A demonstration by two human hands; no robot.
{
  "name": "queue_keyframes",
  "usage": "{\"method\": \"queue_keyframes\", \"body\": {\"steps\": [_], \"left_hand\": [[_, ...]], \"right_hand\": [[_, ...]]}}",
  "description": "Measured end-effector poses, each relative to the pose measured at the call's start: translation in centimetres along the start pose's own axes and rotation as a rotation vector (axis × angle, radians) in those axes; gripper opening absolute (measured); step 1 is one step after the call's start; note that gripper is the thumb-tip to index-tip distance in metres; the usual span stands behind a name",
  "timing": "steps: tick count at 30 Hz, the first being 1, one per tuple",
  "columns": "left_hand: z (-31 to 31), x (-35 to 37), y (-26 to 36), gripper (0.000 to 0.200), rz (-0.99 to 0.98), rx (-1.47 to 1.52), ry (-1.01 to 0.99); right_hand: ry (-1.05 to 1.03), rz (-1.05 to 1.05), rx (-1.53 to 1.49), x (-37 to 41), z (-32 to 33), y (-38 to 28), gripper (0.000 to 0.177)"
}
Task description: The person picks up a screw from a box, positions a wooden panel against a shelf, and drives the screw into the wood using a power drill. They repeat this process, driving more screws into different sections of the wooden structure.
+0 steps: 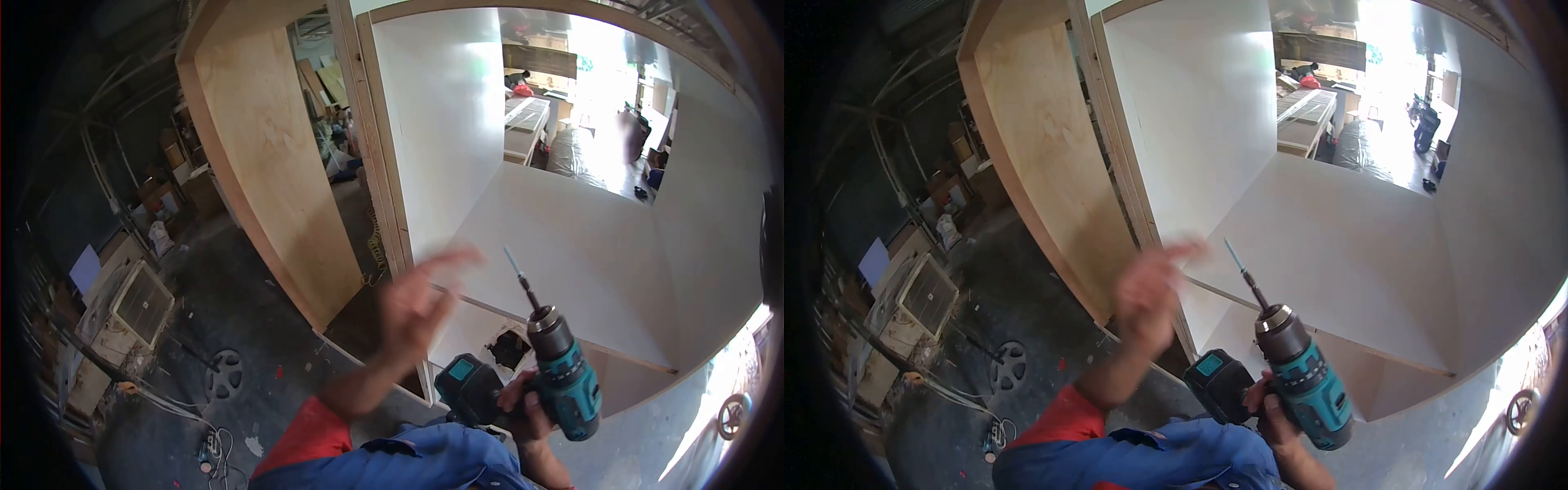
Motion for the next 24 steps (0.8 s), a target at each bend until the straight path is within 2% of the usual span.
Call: {"method": "queue_keyframes", "body": {"steps": [1,2,3,4,6,7,8,9,10,12,15,24], "left_hand": [[2.3,-3.2,0.7,0.035,-0.181,-0.112,0.109],[3.9,-6.7,2.3,0.038,-0.278,-0.281,0.259],[5.3,-10.4,3.7,0.048,-0.329,-0.346,0.365],[6.5,-13.7,4.2,0.063,-0.366,-0.352,0.386],[7.5,-19.1,3.4,0.072,-0.261,-0.157,0.225],[7.5,-20.4,3.2,0.072,-0.262,-0.15,0.228],[7.2,-21.4,2.9,0.07,-0.261,-0.185,0.138],[6.8,-22.0,2.7,0.067,-0.26,-0.222,0.046],[6.9,-22.0,2.4,0.067,-0.264,-0.218,0.049],[7.1,-21.9,1.8,0.057,-0.292,-0.399,0.138],[6.9,-21.8,1.6,0.05,-0.288,-0.427,0.213],[7.1,-21.9,1.8,0.048,-0.318,-0.455,0.178]], "right_hand": [[0.01,0.007,0.006,-0.4,-0.3,-0.7,0.048],[0.009,0.028,0.024,-0.8,-0.6,-1.7,0.047],[0.005,0.047,0.042,-1.3,-0.9,-2.5,0.047],[0.014,0.085,0.043,-1.9,-1.2,-3.0,0.046],[0.006,0.098,0.064,-3.1,-1.7,-4.1,0.046],[-0.006,0.106,0.081,-3.6,-2.0,-4.7,0.046],[-0.015,0.134,0.104,-4.2,-2.3,-5.1,0.046],[-0.017,0.137,0.11,-4.5,-2.3,-5.3,0.046],[-0.042,0.108,0.107,-4.8,-2.0,-5.6,0.046],[-0.058,0.079,0.126,-5.3,-1.8,-5.9,0.043],[-0.017,0.064,0.21,-6.3,-2.2,-6.4,0.04],[0.043,0.099,0.255,-8.7,-2.7,-7.8,0.04]]}}
Point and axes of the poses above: each hand's wrist, its own x-axis away from the middle knuckle, its own z-axis out of the back of the hand, y = z × x, the point moved 3 cm from there along -x, towards the middle knuckle, and after that the axes turned 3 degrees about z, right-handed, at the moved point
